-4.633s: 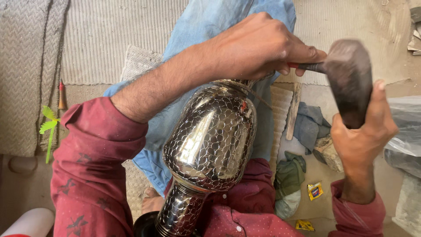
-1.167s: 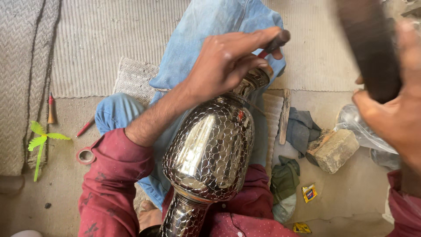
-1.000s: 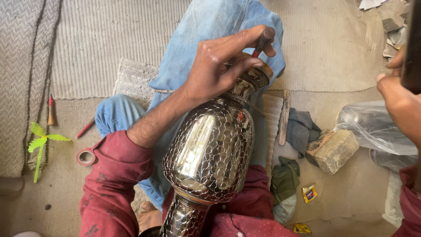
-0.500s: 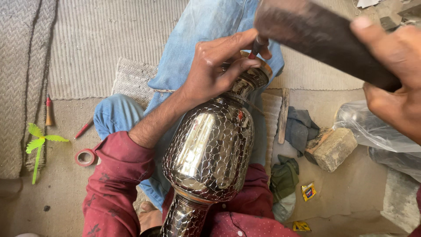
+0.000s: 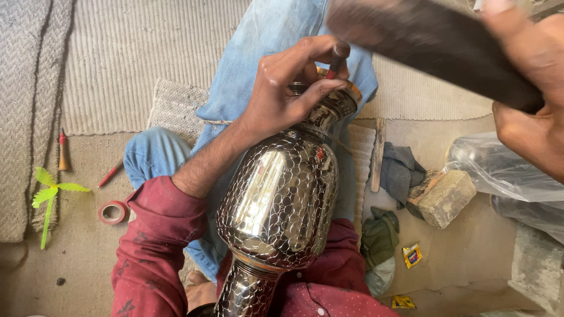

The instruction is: The person sits on the floor with a brass vase held against their lap and hammers a punch along the vase's surface to work its decorated pattern, repositioning the punch repeatedly. They then set the vase aside and sharpen a small punch on a whetstone resting on their lap.

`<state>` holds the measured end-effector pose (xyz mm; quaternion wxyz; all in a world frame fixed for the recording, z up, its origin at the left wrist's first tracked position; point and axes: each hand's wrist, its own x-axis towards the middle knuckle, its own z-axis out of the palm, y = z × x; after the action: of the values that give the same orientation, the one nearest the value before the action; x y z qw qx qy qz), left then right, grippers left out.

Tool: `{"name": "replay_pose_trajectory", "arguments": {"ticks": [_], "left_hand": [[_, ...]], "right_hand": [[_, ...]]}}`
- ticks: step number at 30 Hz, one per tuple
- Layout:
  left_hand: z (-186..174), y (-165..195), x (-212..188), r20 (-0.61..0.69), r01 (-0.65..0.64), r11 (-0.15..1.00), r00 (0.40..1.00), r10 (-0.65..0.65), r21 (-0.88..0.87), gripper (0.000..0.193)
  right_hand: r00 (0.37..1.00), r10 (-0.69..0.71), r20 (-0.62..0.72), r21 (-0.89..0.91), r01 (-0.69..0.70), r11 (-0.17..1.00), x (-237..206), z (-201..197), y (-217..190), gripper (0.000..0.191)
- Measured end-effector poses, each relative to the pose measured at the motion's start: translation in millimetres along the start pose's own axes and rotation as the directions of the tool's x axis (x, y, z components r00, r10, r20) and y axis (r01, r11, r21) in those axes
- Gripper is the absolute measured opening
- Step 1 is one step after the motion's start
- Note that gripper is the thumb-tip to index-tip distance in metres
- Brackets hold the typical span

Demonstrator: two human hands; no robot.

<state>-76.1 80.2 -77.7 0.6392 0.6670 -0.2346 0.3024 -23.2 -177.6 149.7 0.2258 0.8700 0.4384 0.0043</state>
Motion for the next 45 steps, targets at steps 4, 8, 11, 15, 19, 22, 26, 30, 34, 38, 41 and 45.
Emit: {"name": "replay_pose_trajectory", "arguments": {"ticks": [4,8,11,15,19,22,26,30,34,38,41,45], "left_hand": [[0,5,4,0.022,0.015,0.999,1.0,-0.014,-0.052,0.04],[-4,10,11,0.087,-0.004,0.996,0.996,0.011,-0.086,0.036],[-4,10,18,0.142,-0.104,0.988,0.983,0.119,-0.111,0.041],[-4,9,22,0.211,-0.091,0.992,0.971,0.108,-0.09,0.041],[-9,8,25,0.251,-0.151,0.988,0.958,0.141,0.02,0.044],[-13,5,31,0.314,-0.166,0.983,0.94,0.134,0.076,0.045],[-16,4,38,0.395,-0.209,0.975,0.904,0.164,0.073,0.043],[-17,4,45,0.464,-0.24,0.971,0.861,0.21,0.005,0.046],[-19,3,54,0.528,-0.246,0.966,0.813,0.247,-0.073,0.042],[-19,5,58,0.586,-0.242,0.969,0.78,0.219,-0.041,0.044],[-17,7,58,0.597,-0.256,0.966,0.771,0.222,-0.029,0.045],[-17,5,59,0.492,-0.205,0.979,0.852,0.181,-0.006,0.045]], "right_hand": [[0.997,-0.029,-0.066,0.086,0.035,0.996,-8,1,-5,0.092],[0.958,0.025,-0.285,0.377,0.088,0.922,-24,14,-5,0.09],[0.924,0.066,-0.376,0.237,0.027,0.971,-42,29,2,0.085],[0.905,0.252,-0.342,0.338,-0.131,0.932,-68,56,7,0.075],[0.89,0.338,-0.305,0.549,-0.126,0.826,-79,80,1,0.065],[0.911,0.139,-0.389,0.251,-0.04,0.967,-80,82,-4,0.079],[0.86,0.199,-0.47,0.373,-0.01,0.928,-80,88,-21,0.088],[0.877,0.22,-0.428,0.207,-0.142,0.968,-90,109,-34,0.094],[0.775,0.345,-0.529,0.504,-0.039,0.863,-102,136,-40,0.086],[0.745,0.361,-0.562,0.468,-0.074,0.881,-105,154,-41,0.085],[0.731,0.39,-0.561,0.479,-0.097,0.872,-103,160,-43,0.086],[0.807,0.36,-0.467,0.454,-0.13,0.881,-101,159,-46,0.091]]}}
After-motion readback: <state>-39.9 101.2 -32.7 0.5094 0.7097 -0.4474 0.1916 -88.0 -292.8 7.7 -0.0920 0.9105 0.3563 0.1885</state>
